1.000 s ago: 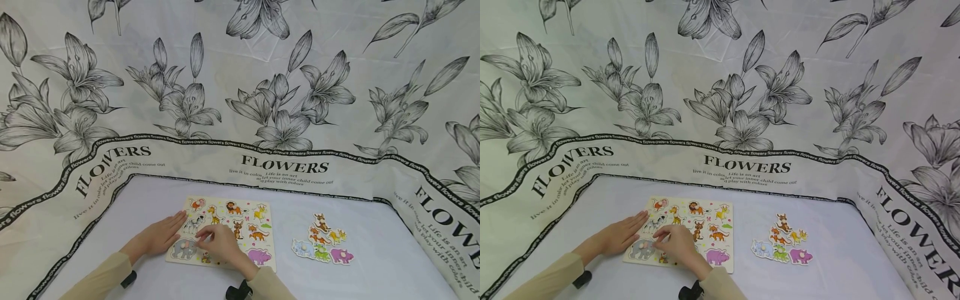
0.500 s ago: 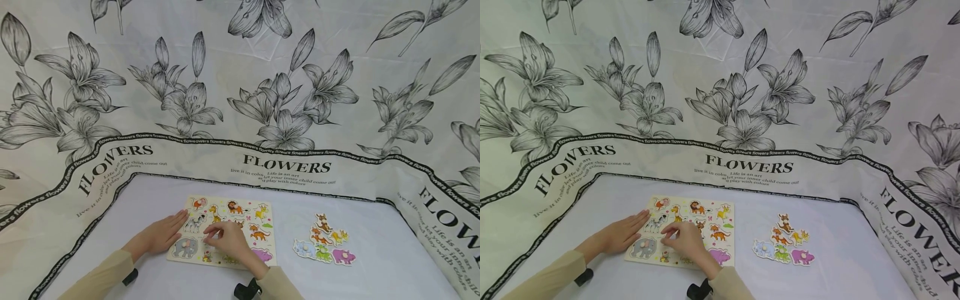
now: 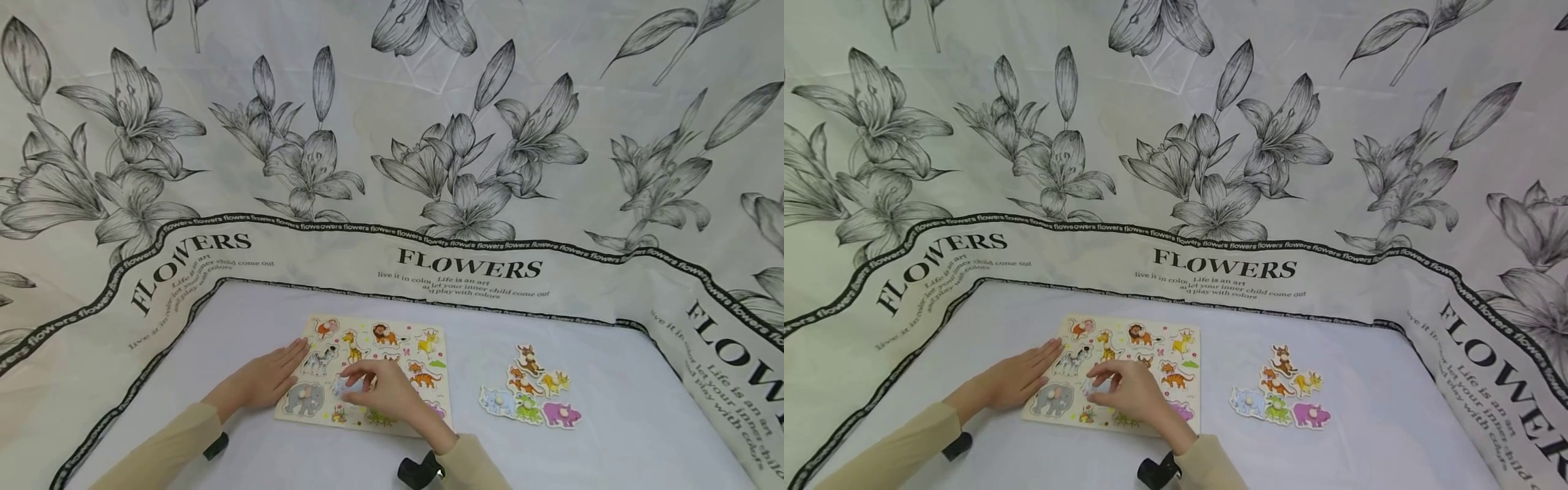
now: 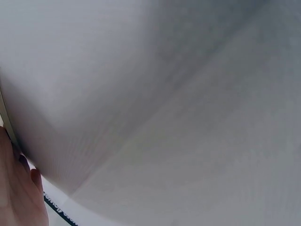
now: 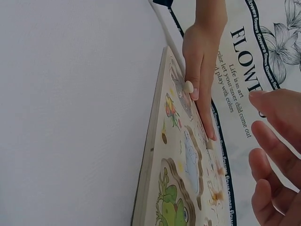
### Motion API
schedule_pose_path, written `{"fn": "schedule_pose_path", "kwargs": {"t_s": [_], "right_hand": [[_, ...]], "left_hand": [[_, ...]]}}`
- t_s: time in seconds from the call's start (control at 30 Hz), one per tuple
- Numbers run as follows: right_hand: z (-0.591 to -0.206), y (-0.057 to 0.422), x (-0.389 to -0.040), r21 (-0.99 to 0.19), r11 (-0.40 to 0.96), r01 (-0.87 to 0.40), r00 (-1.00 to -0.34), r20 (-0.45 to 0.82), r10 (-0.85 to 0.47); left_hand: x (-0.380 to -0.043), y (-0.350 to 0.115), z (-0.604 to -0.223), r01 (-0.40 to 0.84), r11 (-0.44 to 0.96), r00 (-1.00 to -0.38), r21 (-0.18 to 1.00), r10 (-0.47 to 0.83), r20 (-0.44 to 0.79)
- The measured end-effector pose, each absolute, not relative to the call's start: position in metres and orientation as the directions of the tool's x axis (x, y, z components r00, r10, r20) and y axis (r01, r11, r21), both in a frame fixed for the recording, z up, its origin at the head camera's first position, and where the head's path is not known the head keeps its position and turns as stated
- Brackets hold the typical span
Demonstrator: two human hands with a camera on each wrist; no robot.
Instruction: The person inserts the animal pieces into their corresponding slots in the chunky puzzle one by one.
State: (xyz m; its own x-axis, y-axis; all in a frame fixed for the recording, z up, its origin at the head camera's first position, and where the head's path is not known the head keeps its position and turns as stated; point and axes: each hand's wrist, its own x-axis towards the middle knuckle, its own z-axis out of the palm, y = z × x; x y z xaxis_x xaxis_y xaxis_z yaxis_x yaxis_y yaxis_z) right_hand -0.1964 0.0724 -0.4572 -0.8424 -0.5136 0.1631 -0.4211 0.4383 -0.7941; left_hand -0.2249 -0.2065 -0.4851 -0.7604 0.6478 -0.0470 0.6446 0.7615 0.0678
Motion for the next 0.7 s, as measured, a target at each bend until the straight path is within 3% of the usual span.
{"fn": "schedule_pose_path", "kwargs": {"t_s": [0.7], "right_hand": [[-0.450,0.119,-0.198,-0.757,0.419,-0.502,-0.823,0.268,-0.502]], "left_hand": [[-0.227,-0.206,-0.485,0.635,0.772,-0.769,0.041,0.636,-0.069]]}}
